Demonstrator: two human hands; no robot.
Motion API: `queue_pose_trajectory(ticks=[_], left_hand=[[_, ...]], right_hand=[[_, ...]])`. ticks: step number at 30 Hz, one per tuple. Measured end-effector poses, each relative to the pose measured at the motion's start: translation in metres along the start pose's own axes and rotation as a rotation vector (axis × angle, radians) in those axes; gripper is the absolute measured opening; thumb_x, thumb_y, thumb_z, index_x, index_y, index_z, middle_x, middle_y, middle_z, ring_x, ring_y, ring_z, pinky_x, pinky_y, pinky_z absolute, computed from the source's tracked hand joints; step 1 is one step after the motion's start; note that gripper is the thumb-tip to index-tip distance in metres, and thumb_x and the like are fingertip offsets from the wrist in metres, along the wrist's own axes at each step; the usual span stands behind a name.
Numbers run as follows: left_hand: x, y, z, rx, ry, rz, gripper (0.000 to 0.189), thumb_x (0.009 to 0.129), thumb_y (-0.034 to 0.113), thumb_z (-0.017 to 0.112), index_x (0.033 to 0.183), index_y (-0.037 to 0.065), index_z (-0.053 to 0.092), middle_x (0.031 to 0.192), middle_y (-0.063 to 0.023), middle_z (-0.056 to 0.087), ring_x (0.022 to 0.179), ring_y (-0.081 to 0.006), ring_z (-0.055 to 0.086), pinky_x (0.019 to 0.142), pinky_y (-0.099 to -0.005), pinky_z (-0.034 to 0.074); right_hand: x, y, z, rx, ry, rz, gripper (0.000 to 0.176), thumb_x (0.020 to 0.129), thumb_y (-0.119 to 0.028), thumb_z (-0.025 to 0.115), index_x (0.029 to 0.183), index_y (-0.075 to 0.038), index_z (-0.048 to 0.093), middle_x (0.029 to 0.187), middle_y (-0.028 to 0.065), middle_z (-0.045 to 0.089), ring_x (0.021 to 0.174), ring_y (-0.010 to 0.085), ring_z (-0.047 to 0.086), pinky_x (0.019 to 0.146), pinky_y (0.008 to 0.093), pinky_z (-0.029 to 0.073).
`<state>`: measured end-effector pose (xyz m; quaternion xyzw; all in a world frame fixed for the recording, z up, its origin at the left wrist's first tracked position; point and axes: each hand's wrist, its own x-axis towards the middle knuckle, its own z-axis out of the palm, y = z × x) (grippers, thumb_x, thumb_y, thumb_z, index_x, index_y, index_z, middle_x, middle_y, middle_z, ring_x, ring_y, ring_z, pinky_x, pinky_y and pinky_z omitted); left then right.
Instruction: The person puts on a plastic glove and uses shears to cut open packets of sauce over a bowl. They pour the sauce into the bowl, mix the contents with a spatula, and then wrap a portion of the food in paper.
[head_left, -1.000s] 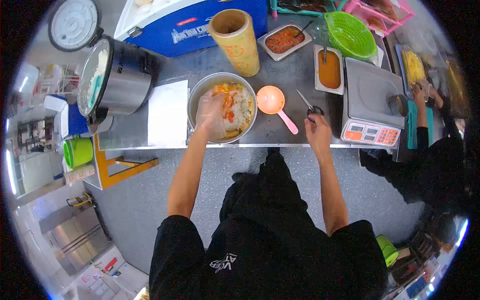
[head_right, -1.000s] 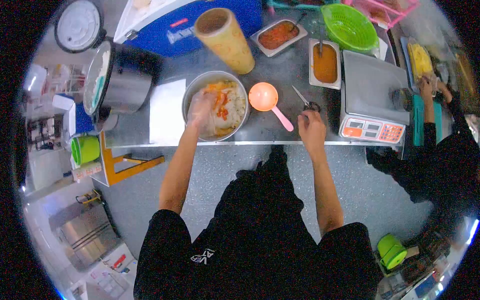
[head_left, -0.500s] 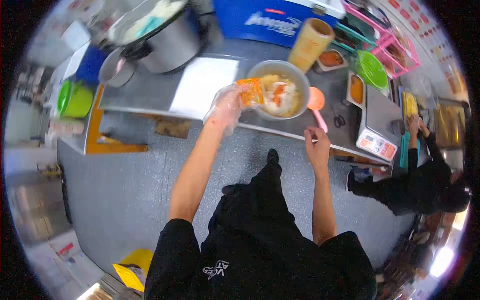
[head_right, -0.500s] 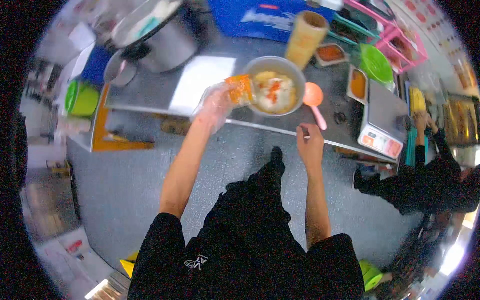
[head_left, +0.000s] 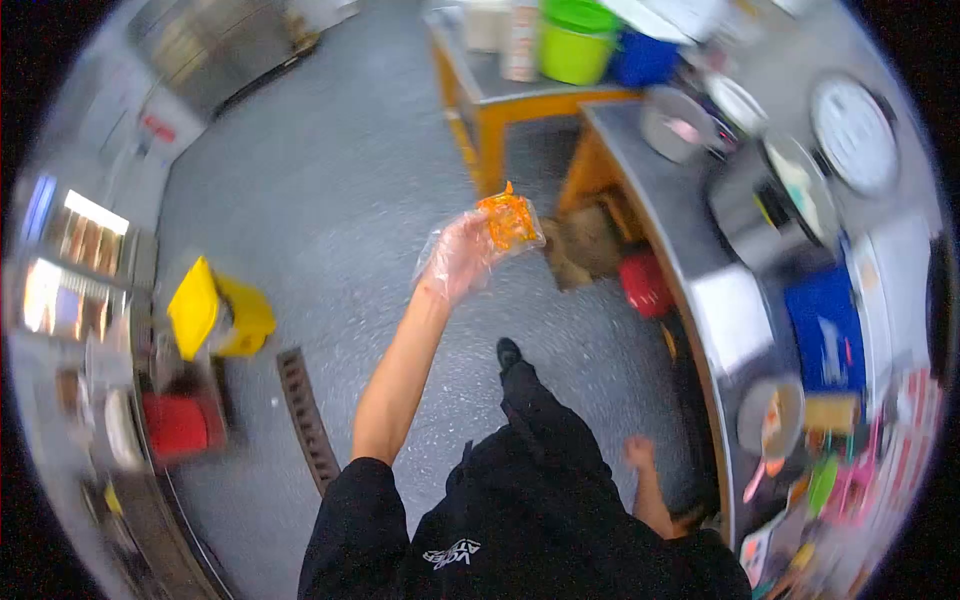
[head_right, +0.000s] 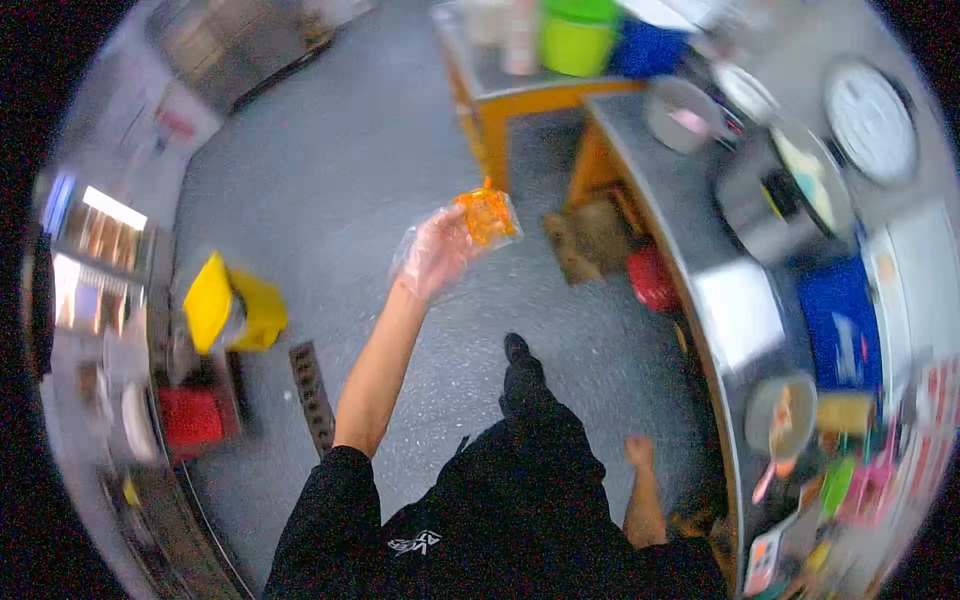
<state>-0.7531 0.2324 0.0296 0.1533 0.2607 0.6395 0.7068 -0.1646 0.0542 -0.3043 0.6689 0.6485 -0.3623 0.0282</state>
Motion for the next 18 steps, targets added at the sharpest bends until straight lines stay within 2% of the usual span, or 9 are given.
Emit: queue_pose_trajectory(ticks=[3, 6, 9, 12, 13, 14, 16, 17, 18], left_hand=[[-0.051, 0.092, -0.101, -0.054, 0.182, 0.213, 0.043, 0.094, 0.023, 0.048, 0.131, 0.001, 0.048, 0.128, -0.0117, 0.059, 0.117, -0.024, 0.057, 0.102, -0.0395, 0.044], [-0.12, 0.174, -0.212, -0.078, 0.42, 0.415, 0.041, 0.094, 0.023, 0.052, 0.129, 0.003, 0.051, 0.125, -0.01, 0.061, 0.116, -0.0219, 0.056, 0.098, -0.0366, 0.046], [-0.229, 0.216, -0.321, -0.2, 0.705, 0.688, 0.038, 0.092, 0.018, 0.057, 0.127, 0.004, 0.052, 0.122, -0.0104, 0.061, 0.111, -0.0199, 0.058, 0.092, -0.033, 0.05], [-0.358, 0.228, -0.41, -0.27, 0.894, 1.058, 0.038, 0.09, 0.018, 0.062, 0.125, 0.006, 0.055, 0.119, -0.0094, 0.062, 0.109, -0.0208, 0.06, 0.088, -0.0335, 0.052], [-0.407, 0.225, -0.43, -0.373, 0.928, 1.116, 0.04, 0.089, 0.016, 0.064, 0.127, 0.008, 0.054, 0.122, -0.0077, 0.062, 0.11, -0.0216, 0.06, 0.09, -0.036, 0.051], [-0.446, 0.219, -0.433, -0.338, 1.037, 1.142, 0.031, 0.087, 0.017, 0.068, 0.116, 0.009, 0.06, 0.115, -0.0063, 0.065, 0.106, -0.019, 0.062, 0.092, -0.0366, 0.05], [-0.522, 0.203, -0.458, -0.511, 1.199, 1.3, 0.034, 0.083, 0.018, 0.071, 0.114, 0.007, 0.061, 0.119, -0.0072, 0.065, 0.109, -0.0232, 0.061, 0.098, -0.0397, 0.046], [-0.544, 0.203, -0.461, -0.583, 1.278, 1.343, 0.034, 0.086, 0.019, 0.067, 0.117, 0.007, 0.06, 0.121, -0.0071, 0.064, 0.111, -0.0234, 0.06, 0.1, -0.0388, 0.044], [-0.567, 0.203, -0.461, -0.653, 1.357, 1.383, 0.034, 0.089, 0.019, 0.064, 0.119, 0.007, 0.058, 0.122, -0.0071, 0.063, 0.113, -0.0236, 0.058, 0.103, -0.038, 0.042]], right_hand=[[0.028, -0.029, 0.011, 0.018, -0.375, 0.387, 0.03, 0.092, -0.025, 0.05, 0.078, -0.002, 0.063, 0.068, 0.0148, 0.059, 0.059, 0.0259, 0.058, 0.053, 0.0401, 0.047], [0.088, -0.107, 0.017, 0.087, -0.473, 0.601, 0.027, 0.092, -0.023, 0.05, 0.079, -0.003, 0.062, 0.067, 0.0128, 0.057, 0.056, 0.0237, 0.057, 0.048, 0.0366, 0.046], [0.172, -0.214, 0.026, 0.137, -0.471, 0.619, 0.024, 0.093, -0.022, 0.05, 0.081, -0.004, 0.061, 0.065, 0.0108, 0.055, 0.054, 0.0215, 0.056, 0.043, 0.0331, 0.045], [0.292, -0.369, 0.064, 0.305, -0.395, 0.352, 0.021, 0.094, -0.02, 0.05, 0.082, -0.005, 0.06, 0.064, 0.0087, 0.053, 0.051, 0.0193, 0.056, 0.038, 0.0296, 0.044], [0.318, -0.454, 0.079, 0.419, -0.363, 0.258, 0.02, 0.09, -0.017, 0.054, 0.075, -0.005, 0.059, 0.06, 0.0076, 0.052, 0.047, 0.0192, 0.053, 0.035, 0.0308, 0.04], [0.344, -0.533, 0.094, 0.318, -0.395, 0.055, 0.023, 0.089, -0.017, 0.053, 0.071, -0.005, 0.058, 0.058, 0.0064, 0.053, 0.046, 0.0175, 0.051, 0.036, 0.0306, 0.038], [0.39, -0.701, 0.119, 0.12, -0.374, -0.355, 0.028, 0.086, -0.017, 0.051, 0.061, -0.006, 0.056, 0.054, 0.0042, 0.053, 0.043, 0.0141, 0.048, 0.038, 0.0302, 0.034], [0.395, -0.791, 0.124, 0.059, -0.557, -0.683, 0.028, 0.088, -0.021, 0.054, 0.064, -0.006, 0.057, 0.06, 0.0035, 0.057, 0.049, 0.0125, 0.05, 0.042, 0.0287, 0.037], [0.388, -0.867, 0.149, 0.114, -0.479, -0.675, 0.028, 0.09, -0.027, 0.057, 0.072, -0.006, 0.06, 0.066, 0.0032, 0.059, 0.054, 0.0109, 0.053, 0.044, 0.0272, 0.039]])
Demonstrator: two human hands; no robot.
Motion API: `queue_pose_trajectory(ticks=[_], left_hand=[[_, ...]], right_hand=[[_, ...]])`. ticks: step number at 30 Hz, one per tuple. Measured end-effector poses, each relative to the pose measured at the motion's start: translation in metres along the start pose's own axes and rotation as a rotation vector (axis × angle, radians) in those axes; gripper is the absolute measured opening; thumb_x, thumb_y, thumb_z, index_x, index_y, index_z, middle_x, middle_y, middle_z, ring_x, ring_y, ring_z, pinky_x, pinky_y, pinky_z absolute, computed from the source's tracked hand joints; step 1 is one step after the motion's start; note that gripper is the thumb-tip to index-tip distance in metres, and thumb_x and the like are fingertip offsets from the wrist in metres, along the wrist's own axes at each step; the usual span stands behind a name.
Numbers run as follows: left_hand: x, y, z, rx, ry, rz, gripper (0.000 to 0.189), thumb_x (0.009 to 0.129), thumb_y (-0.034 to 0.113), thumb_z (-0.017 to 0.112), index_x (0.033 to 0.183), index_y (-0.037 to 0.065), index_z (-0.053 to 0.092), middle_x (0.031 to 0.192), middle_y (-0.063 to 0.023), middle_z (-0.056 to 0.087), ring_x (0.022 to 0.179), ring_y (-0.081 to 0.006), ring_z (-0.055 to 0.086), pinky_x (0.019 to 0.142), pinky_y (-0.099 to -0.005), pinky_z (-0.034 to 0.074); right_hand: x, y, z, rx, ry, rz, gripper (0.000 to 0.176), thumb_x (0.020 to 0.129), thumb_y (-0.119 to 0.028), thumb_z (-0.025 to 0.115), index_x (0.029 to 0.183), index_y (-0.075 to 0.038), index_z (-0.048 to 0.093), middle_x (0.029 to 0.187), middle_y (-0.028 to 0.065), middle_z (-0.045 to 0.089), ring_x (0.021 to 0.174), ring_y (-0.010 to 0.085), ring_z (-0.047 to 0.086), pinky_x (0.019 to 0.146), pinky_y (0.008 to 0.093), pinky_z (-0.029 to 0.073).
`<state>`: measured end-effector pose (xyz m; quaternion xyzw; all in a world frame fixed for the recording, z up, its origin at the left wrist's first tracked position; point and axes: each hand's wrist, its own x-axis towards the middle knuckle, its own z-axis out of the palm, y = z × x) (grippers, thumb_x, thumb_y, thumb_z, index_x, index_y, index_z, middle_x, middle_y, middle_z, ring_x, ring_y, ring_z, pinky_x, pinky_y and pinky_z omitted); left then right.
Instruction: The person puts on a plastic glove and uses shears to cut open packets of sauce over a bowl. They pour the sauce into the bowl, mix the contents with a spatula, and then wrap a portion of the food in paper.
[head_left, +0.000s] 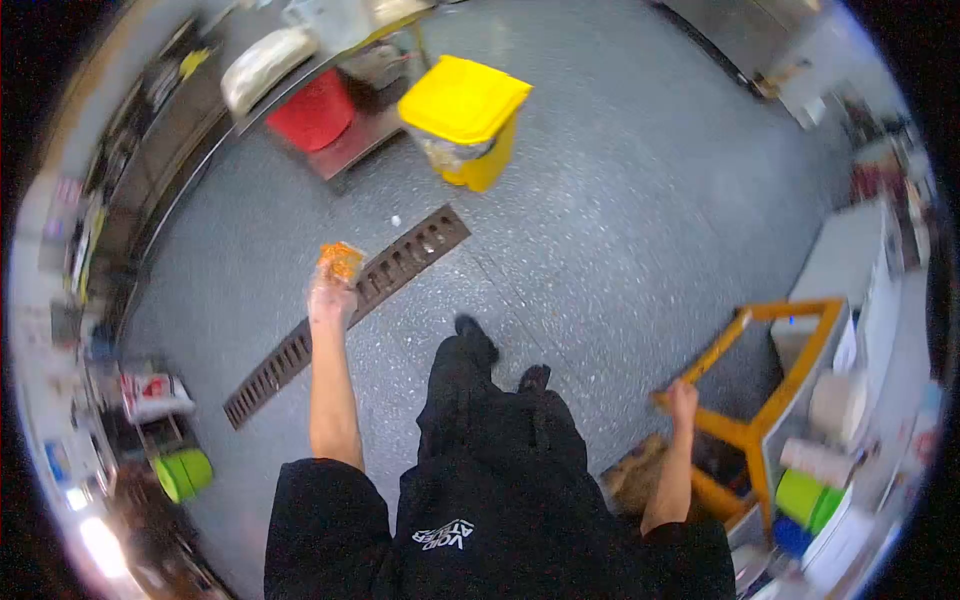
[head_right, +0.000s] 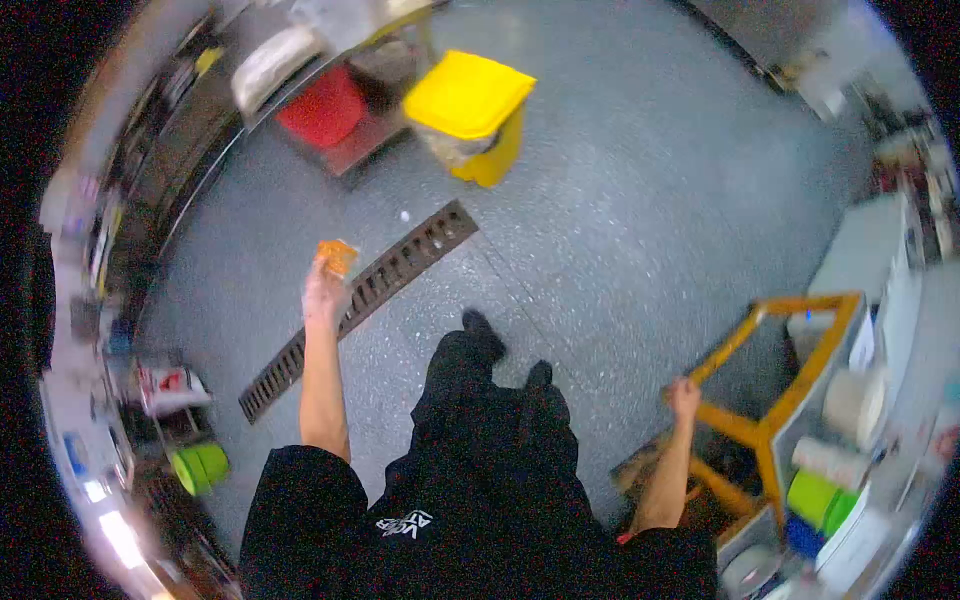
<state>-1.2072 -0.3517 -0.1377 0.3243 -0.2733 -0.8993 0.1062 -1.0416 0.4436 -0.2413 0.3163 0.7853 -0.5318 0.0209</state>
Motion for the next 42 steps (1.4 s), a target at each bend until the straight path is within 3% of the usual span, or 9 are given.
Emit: queue_pose_trajectory(ticks=[7, 11, 14, 17, 23, 28, 31, 34, 42], left_hand=[[0.114, 0.074, -0.037, 0.003, 0.137, 0.101, 0.035, 0.097, 0.033, 0.049, 0.121, 0.01, 0.059, 0.124, -0.0068, 0.062, 0.119, -0.023, 0.055, 0.111, -0.0419, 0.029], [0.176, 0.084, -0.037, -0.068, 0.201, 0.023, 0.03, 0.096, 0.026, 0.053, 0.119, 0.008, 0.06, 0.12, -0.0062, 0.064, 0.108, -0.0237, 0.061, 0.103, -0.0371, 0.041], [0.228, 0.084, -0.054, -0.152, 0.199, 0.062, 0.028, 0.094, 0.021, 0.056, 0.116, 0.006, 0.06, 0.117, -0.0078, 0.064, 0.106, -0.0254, 0.061, 0.1, -0.0383, 0.044], [0.27, 0.079, -0.084, -0.189, 0.087, 0.174, 0.025, 0.091, 0.016, 0.06, 0.114, 0.004, 0.06, 0.112, -0.0093, 0.065, 0.103, -0.0265, 0.062, 0.095, -0.0388, 0.048], [0.333, 0.078, -0.062, -0.155, 0.202, 0.126, 0.026, 0.089, 0.013, 0.063, 0.112, 0.002, 0.059, 0.109, -0.0096, 0.064, 0.097, -0.0261, 0.063, 0.089, -0.0392, 0.052], [0.405, 0.048, 0.004, -0.165, 0.283, 0.084, 0.029, 0.085, 0.011, 0.064, 0.112, 0.002, 0.06, 0.106, -0.0102, 0.065, 0.092, -0.0265, 0.065, 0.083, -0.0387, 0.054], [0.444, 0.023, 0.031, 1.378, 0.281, 0.12, 0.024, 0.083, 0.012, 0.063, 0.106, 0.006, 0.065, 0.101, -0.0117, 0.068, 0.088, -0.0252, 0.066, 0.079, -0.0371, 0.054], [0.478, 0.008, 0.088, 1.767, 0.163, 0.063, 0.018, 0.084, 0.016, 0.06, 0.098, 0.009, 0.069, 0.096, -0.0126, 0.07, 0.085, -0.024, 0.067, 0.075, -0.0373, 0.054], [0.565, -0.042, 0.272, 0.564, 0.162, -0.31, 0.061, 0.089, 0.053, 0.057, 0.127, 0.006, 0.058, 0.122, -0.0113, 0.061, 0.109, -0.0235, 0.056, 0.091, -0.0465, 0.042]], right_hand=[[0.123, -0.249, 0.221, -0.165, -0.168, -0.337, 0.027, 0.094, -0.031, 0.057, 0.095, -0.006, 0.066, 0.075, 0.0023, 0.065, 0.06, 0.0108, 0.057, 0.056, 0.0254, 0.047], [0.143, -0.167, 0.323, -0.372, -0.574, -0.382, 0.026, 0.091, -0.031, 0.059, 0.092, -0.006, 0.068, 0.072, 0.0007, 0.063, 0.061, 0.0113, 0.057, 0.055, 0.0289, 0.047], [0.093, -0.18, 0.348, -0.608, -0.764, 0.225, 0.028, 0.089, -0.032, 0.058, 0.087, -0.006, 0.068, 0.07, 0.0041, 0.064, 0.066, 0.0139, 0.06, 0.057, 0.0339, 0.049], [0.091, -0.156, 0.332, -1.339, -1.004, -1.079, 0.026, 0.085, -0.028, 0.064, 0.097, -0.005, 0.068, 0.078, 0.0073, 0.067, 0.069, 0.0183, 0.064, 0.063, 0.0361, 0.053], [0.167, -0.13, 0.365, -0.975, -1.194, -0.33, 0.03, 0.077, -0.022, 0.067, 0.101, -0.004, 0.067, 0.082, 0.0114, 0.069, 0.074, 0.0268, 0.067, 0.068, 0.0419, 0.054], [0.238, -0.224, 0.46, -1.298, -1.001, -0.906, 0.029, 0.087, -0.029, 0.065, 0.104, -0.006, 0.067, 0.077, 0.0059, 0.068, 0.069, 0.0167, 0.064, 0.061, 0.0341, 0.052], [0.263, -0.304, 0.511, -0.438, -0.773, 0.312, 0.032, 0.091, -0.034, 0.061, 0.104, -0.005, 0.066, 0.08, 0.005, 0.068, 0.068, 0.0146, 0.063, 0.059, 0.0307, 0.05], [0.27, -0.394, 0.555, -0.307, -0.669, 0.407, 0.032, 0.09, -0.037, 0.06, 0.104, -0.008, 0.067, 0.082, 0.0047, 0.069, 0.07, 0.0137, 0.063, 0.061, 0.0295, 0.05], [0.331, -0.459, 0.58, -0.558, -0.79, 0.286, 0.032, 0.093, -0.032, 0.058, 0.104, -0.003, 0.066, 0.083, 0.0066, 0.069, 0.067, 0.0135, 0.062, 0.059, 0.0283, 0.05]])
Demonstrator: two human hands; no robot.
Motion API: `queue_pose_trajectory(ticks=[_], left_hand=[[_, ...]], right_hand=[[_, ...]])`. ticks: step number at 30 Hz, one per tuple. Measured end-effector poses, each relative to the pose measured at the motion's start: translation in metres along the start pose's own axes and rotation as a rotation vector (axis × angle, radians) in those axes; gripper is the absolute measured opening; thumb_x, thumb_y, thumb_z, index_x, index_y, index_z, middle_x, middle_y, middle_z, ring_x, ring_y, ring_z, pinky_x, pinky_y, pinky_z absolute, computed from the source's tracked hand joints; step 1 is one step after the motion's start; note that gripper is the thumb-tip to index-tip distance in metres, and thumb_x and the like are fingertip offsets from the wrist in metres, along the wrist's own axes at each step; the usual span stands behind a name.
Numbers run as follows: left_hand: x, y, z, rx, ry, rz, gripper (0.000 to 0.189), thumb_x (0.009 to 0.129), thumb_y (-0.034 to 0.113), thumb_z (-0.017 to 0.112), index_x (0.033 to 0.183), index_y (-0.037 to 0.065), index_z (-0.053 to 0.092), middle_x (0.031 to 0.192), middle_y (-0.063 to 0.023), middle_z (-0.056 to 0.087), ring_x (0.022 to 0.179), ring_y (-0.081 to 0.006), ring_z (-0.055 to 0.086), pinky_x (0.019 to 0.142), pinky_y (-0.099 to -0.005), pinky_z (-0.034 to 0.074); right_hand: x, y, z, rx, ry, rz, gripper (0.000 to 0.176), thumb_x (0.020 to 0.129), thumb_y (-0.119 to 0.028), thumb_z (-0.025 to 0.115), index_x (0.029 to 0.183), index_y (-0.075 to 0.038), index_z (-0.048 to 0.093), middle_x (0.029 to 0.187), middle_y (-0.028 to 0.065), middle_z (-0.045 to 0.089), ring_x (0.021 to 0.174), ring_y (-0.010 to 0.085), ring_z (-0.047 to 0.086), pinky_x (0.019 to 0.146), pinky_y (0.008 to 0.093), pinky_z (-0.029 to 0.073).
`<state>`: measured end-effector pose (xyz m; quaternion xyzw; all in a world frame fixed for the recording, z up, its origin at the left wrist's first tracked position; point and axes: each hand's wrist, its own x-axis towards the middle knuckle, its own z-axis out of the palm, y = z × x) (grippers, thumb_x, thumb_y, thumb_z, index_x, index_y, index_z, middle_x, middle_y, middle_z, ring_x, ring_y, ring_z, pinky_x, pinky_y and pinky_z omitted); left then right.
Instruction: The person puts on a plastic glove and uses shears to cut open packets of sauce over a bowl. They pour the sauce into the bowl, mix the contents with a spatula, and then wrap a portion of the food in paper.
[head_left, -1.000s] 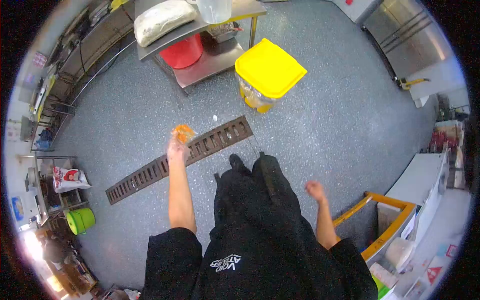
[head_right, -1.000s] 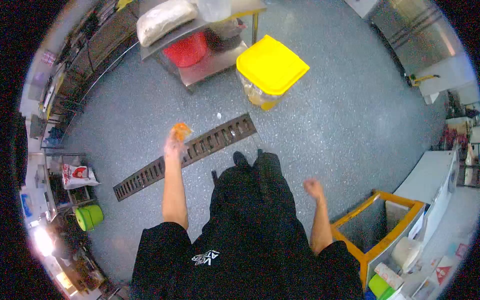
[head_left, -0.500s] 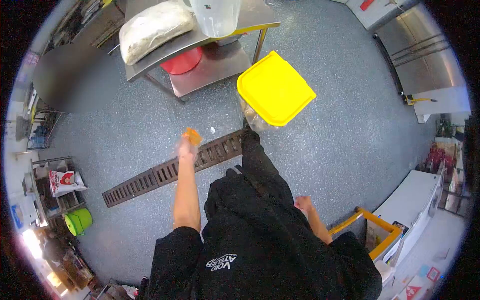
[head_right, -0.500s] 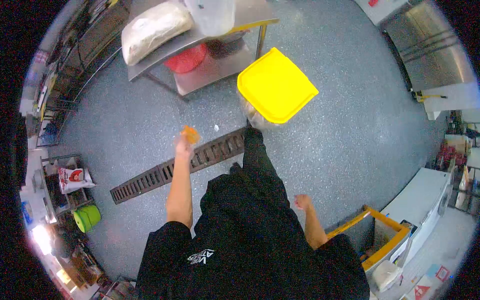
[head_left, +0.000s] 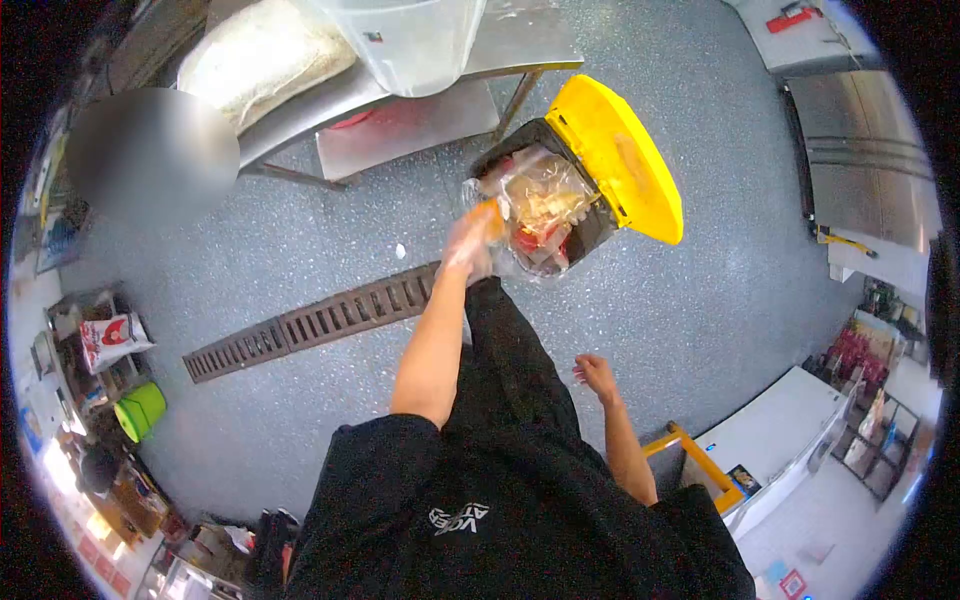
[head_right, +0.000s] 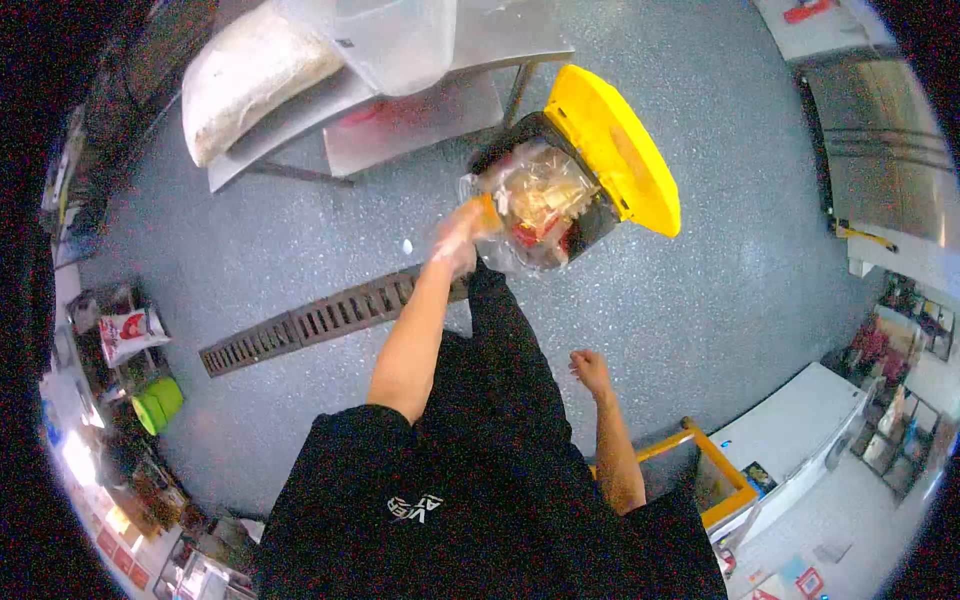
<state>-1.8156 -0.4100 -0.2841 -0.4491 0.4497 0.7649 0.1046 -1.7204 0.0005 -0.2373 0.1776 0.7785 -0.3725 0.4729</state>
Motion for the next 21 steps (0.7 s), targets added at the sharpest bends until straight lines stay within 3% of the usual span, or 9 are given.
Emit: queue_pose_trajectory(ticks=[3, 7, 8, 12, 14, 15, 17, 19, 21], left_hand=[[-0.004, 0.014, -0.013, -0.328, -0.15, -0.134, 0.074, 0.09, 0.065, 0.045, 0.134, 0.006, 0.05, 0.134, -0.0127, 0.053, 0.118, -0.0272, 0.051, 0.097, -0.0519, 0.035], [-0.096, 0.047, -0.086, -0.615, -0.408, -0.074, 0.083, 0.09, 0.074, 0.027, 0.139, 0.009, 0.045, 0.138, -0.0139, 0.049, 0.12, -0.0334, 0.051, 0.095, -0.0561, 0.037], [-0.112, 0.036, -0.117, -0.837, -0.676, 0.021, 0.082, 0.089, 0.071, 0.038, 0.146, 0.012, 0.034, 0.148, -0.0163, 0.038, 0.132, -0.0344, 0.04, 0.102, -0.0526, 0.036], [-0.256, 0.006, -0.192, -0.755, -0.085, 0.286, 0.07, 0.093, 0.059, 0.047, 0.144, 0.011, 0.037, 0.143, -0.0173, 0.04, 0.116, -0.0319, 0.055, 0.086, -0.047, 0.052], [-0.325, -0.073, -0.252, -0.571, 0.276, 0.448, 0.067, 0.094, 0.054, 0.048, 0.143, 0.01, 0.038, 0.144, -0.0184, 0.039, 0.108, -0.031, 0.06, 0.082, -0.0472, 0.053], [-0.364, -0.121, -0.285, -0.543, 0.431, 0.451, 0.07, 0.093, 0.049, 0.056, 0.145, 0.006, 0.035, 0.146, -0.0186, 0.038, 0.119, -0.0355, 0.053, 0.081, -0.0446, 0.056], [-0.436, -0.256, -0.33, -0.598, 0.909, 0.514, 0.064, 0.093, 0.047, 0.057, 0.137, 0.002, 0.047, 0.13, -0.0172, 0.056, 0.109, -0.0322, 0.06, 0.086, -0.0412, 0.054], [-0.549, -0.365, -0.316, -0.359, 1.396, 0.237, 0.071, 0.088, 0.055, 0.059, 0.131, -0.001, 0.053, 0.133, -0.0183, 0.054, 0.121, -0.0287, 0.054, 0.103, -0.0374, 0.041], [-0.613, -0.56, -0.29, -0.191, 1.738, -0.332, 0.085, 0.083, 0.062, 0.06, 0.134, -0.004, 0.049, 0.14, -0.0267, 0.045, 0.133, -0.0353, 0.041, 0.111, -0.0405, 0.03]], right_hand=[[0.014, -0.016, -0.017, -0.173, -0.001, -0.117, 0.03, 0.092, -0.03, 0.058, 0.102, -0.002, 0.066, 0.083, 0.0066, 0.069, 0.068, 0.0133, 0.062, 0.059, 0.0287, 0.05], [0.048, -0.048, -0.009, -0.37, -0.051, -0.34, 0.027, 0.091, -0.025, 0.057, 0.099, -0.001, 0.066, 0.083, 0.0066, 0.069, 0.065, 0.0134, 0.062, 0.057, 0.029, 0.05], [0.053, -0.063, 0.004, -0.383, -0.071, -0.375, 0.026, 0.091, -0.024, 0.056, 0.099, -0.001, 0.066, 0.082, 0.0064, 0.069, 0.065, 0.0132, 0.062, 0.057, 0.0287, 0.05], [0.017, -0.146, 0.083, -0.429, -0.197, -0.52, 0.024, 0.091, -0.022, 0.056, 0.098, -0.002, 0.066, 0.079, 0.0049, 0.067, 0.064, 0.0123, 0.062, 0.055, 0.0272, 0.049], [0.003, -0.164, 0.137, -0.536, -0.293, -0.68, 0.024, 0.092, -0.024, 0.057, 0.098, -0.002, 0.066, 0.078, 0.0036, 0.066, 0.064, 0.0115, 0.061, 0.054, 0.0265, 0.048], [-0.004, -0.166, 0.16, -0.634, -0.343, -0.805, 0.024, 0.093, -0.025, 0.057, 0.098, -0.003, 0.065, 0.077, 0.0028, 0.065, 0.064, 0.0109, 0.061, 0.053, 0.0261, 0.047], [-0.03, -0.161, 0.214, -0.582, -0.522, -0.849, 0.026, 0.094, -0.028, 0.058, 0.1, -0.004, 0.064, 0.076, 0.0027, 0.065, 0.064, 0.0106, 0.06, 0.053, 0.0264, 0.046], [-0.053, -0.148, 0.265, -0.695, -0.697, -0.823, 0.025, 0.094, -0.028, 0.058, 0.102, -0.004, 0.063, 0.074, 0.0028, 0.065, 0.059, 0.0117, 0.06, 0.052, 0.0261, 0.047], [-0.055, -0.128, 0.316, -0.869, -0.888, -0.828, 0.017, 0.093, -0.017, 0.056, 0.096, -0.002, 0.062, 0.078, 0.0075, 0.066, 0.061, 0.0141, 0.063, 0.053, 0.0273, 0.05]])
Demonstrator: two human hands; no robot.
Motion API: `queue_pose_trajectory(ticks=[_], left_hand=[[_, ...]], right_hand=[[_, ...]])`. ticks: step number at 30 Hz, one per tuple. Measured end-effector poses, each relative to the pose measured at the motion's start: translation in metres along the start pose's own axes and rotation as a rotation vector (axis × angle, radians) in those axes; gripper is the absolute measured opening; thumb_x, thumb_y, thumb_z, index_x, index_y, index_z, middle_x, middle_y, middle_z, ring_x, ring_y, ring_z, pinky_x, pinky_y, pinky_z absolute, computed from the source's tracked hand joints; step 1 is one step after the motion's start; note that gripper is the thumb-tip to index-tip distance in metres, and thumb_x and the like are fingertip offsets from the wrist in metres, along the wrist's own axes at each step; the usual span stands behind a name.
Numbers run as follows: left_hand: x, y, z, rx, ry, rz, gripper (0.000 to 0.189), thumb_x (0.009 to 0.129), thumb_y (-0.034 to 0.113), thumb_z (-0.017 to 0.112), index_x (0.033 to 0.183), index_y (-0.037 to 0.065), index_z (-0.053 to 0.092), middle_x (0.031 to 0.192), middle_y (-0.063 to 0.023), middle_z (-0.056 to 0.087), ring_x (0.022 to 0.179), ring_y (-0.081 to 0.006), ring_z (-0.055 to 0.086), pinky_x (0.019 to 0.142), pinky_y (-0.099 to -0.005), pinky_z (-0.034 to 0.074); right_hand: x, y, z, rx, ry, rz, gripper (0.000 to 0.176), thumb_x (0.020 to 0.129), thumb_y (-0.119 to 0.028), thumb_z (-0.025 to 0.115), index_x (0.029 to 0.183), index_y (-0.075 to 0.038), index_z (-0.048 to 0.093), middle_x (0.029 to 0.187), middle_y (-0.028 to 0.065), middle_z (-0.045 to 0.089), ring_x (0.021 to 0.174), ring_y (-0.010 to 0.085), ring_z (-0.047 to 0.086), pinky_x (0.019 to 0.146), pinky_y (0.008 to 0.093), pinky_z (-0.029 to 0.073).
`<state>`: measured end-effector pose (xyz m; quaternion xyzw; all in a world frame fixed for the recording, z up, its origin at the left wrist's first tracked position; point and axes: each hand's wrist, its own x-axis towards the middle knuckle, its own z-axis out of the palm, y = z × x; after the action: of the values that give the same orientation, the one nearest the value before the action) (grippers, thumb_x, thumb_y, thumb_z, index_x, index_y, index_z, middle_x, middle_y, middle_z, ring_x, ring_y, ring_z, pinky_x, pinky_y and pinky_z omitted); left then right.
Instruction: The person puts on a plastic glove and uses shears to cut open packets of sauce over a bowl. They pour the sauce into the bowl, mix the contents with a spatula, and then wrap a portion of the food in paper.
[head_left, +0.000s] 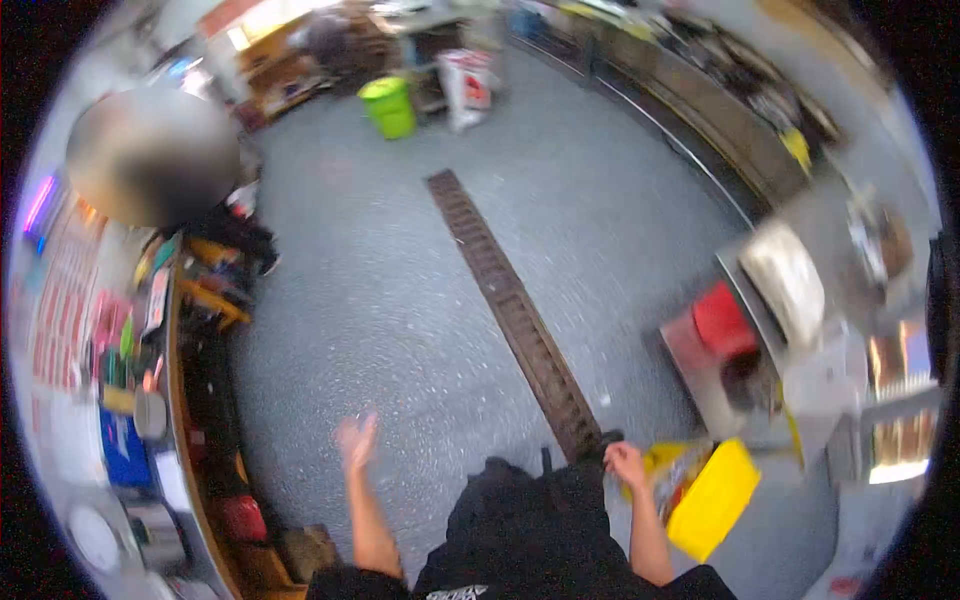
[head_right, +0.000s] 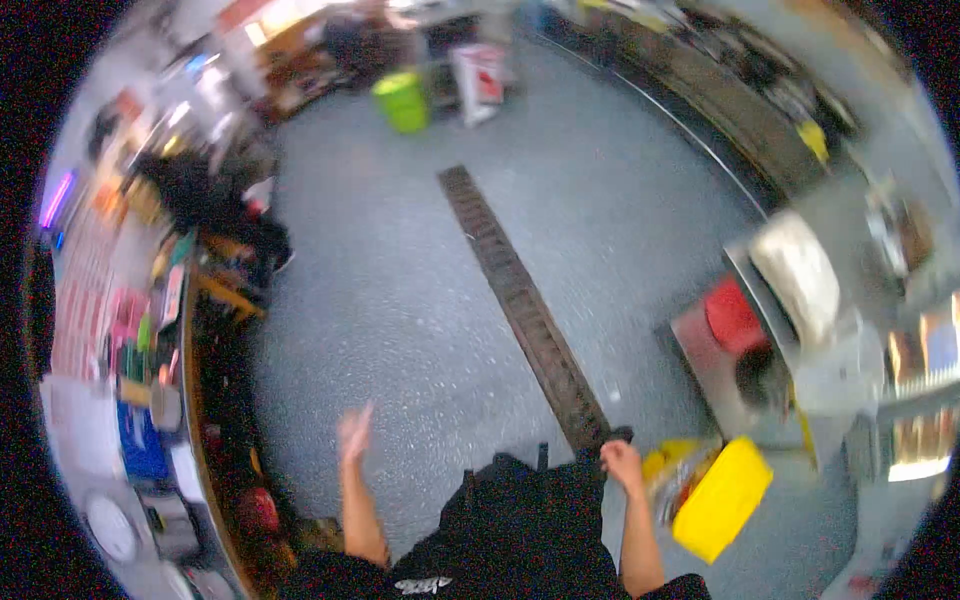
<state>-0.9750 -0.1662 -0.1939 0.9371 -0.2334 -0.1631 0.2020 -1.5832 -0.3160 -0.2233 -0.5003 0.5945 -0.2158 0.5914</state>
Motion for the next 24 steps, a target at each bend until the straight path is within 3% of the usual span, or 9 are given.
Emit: queue_pose_trajectory(ticks=[2, 4, 7, 11, 17, 20, 21, 22, 24], left_hand=[[-0.035, -0.15, -0.087, 0.072, 0.087, -0.149, 0.08, 0.088, 0.059, 0.054, 0.131, -0.008, 0.047, 0.138, -0.0302, 0.044, 0.131, -0.0399, 0.041, 0.106, -0.0476, 0.035], [-0.118, -0.153, -0.202, -0.054, 0.16, -0.659, 0.051, 0.091, 0.04, 0.058, 0.122, 0.0, 0.054, 0.116, -0.032, 0.058, 0.113, -0.0443, 0.055, 0.091, -0.0503, 0.044], [-0.245, -0.239, -0.283, 0.603, -0.061, -0.396, 0.053, 0.095, 0.036, 0.048, 0.137, 0.005, 0.044, 0.101, -0.02, 0.067, 0.084, -0.031, 0.067, 0.07, -0.0453, 0.051], [-0.288, -0.248, -0.263, -0.028, 0.12, -0.907, 0.054, 0.095, 0.038, 0.048, 0.138, 0.006, 0.044, 0.103, -0.0198, 0.067, 0.089, -0.0325, 0.065, 0.077, -0.0464, 0.049], [-0.149, -0.211, -0.092, -0.934, 0.079, -1.131, 0.055, 0.095, 0.041, 0.048, 0.139, 0.008, 0.044, 0.106, -0.0194, 0.066, 0.097, -0.0349, 0.062, 0.088, -0.048, 0.046], [-0.045, -0.175, -0.012, -1.115, -0.131, -1.161, 0.056, 0.095, 0.042, 0.048, 0.14, 0.009, 0.044, 0.108, -0.0192, 0.066, 0.102, -0.036, 0.061, 0.093, -0.0488, 0.045], [0.012, -0.157, 0.001, -0.997, -0.242, -1.036, 0.056, 0.095, 0.043, 0.048, 0.14, 0.009, 0.044, 0.108, -0.0192, 0.065, 0.103, -0.0364, 0.061, 0.094, -0.0491, 0.044], [0.108, -0.139, 0.012, -0.236, -0.507, -0.424, 0.056, 0.096, 0.051, 0.043, 0.129, 0.007, 0.055, 0.112, -0.0174, 0.065, 0.112, -0.0366, 0.056, 0.104, -0.0501, 0.036], [0.215, 0.002, -0.086, -0.187, -0.326, -0.379, 0.066, 0.096, 0.06, 0.035, 0.121, 0.005, 0.062, 0.128, -0.0169, 0.058, 0.121, -0.0314, 0.051, 0.105, -0.0465, 0.035]], right_hand=[[0.009, -0.066, 0.04, -0.151, -0.155, 0.079, 0.019, 0.092, -0.019, 0.058, 0.096, -0.001, 0.062, 0.078, 0.0071, 0.067, 0.061, 0.0141, 0.064, 0.051, 0.0276, 0.05], [0.032, -0.09, 0.073, -0.232, -0.251, 0.134, 0.022, 0.091, -0.021, 0.059, 0.097, -0.001, 0.063, 0.078, 0.0067, 0.067, 0.06, 0.0145, 0.064, 0.05, 0.0284, 0.05], [0.061, -0.109, 0.109, -0.373, -0.365, 0.225, 0.027, 0.091, -0.025, 0.06, 0.106, -0.003, 0.064, 0.082, 0.0069, 0.069, 0.064, 0.0155, 0.066, 0.052, 0.0293, 0.053], [0.106, -0.096, 0.12, -0.711, -0.508, 0.327, 0.032, 0.09, -0.03, 0.062, 0.109, -0.005, 0.065, 0.087, 0.0083, 0.071, 0.071, 0.0181, 0.069, 0.061, 0.031, 0.057], [0.178, -0.096, 0.164, -0.737, -0.483, 0.605, 0.034, 0.09, -0.033, 0.061, 0.112, -0.006, 0.065, 0.092, 0.0103, 0.072, 0.076, 0.0217, 0.071, 0.063, 0.0339, 0.059], [0.249, -0.078, 0.197, -0.997, -0.876, 0.167, 0.029, 0.09, -0.033, 0.06, 0.094, -0.005, 0.067, 0.078, 0.0122, 0.068, 0.061, 0.0223, 0.064, 0.054, 0.0371, 0.055], [0.264, -0.077, 0.209, -0.901, -0.882, 0.174, 0.029, 0.09, -0.033, 0.059, 0.092, -0.005, 0.067, 0.075, 0.0126, 0.067, 0.059, 0.0219, 0.063, 0.052, 0.0369, 0.054], [0.278, -0.075, 0.22, -0.806, -0.889, 0.182, 0.029, 0.09, -0.033, 0.059, 0.089, -0.005, 0.067, 0.073, 0.013, 0.066, 0.056, 0.0215, 0.061, 0.051, 0.0367, 0.054], [0.319, -0.153, 0.28, -0.578, -0.618, 0.501, 0.027, 0.089, -0.03, 0.061, 0.092, -0.004, 0.068, 0.074, 0.0118, 0.067, 0.058, 0.0205, 0.062, 0.052, 0.0339, 0.053]])
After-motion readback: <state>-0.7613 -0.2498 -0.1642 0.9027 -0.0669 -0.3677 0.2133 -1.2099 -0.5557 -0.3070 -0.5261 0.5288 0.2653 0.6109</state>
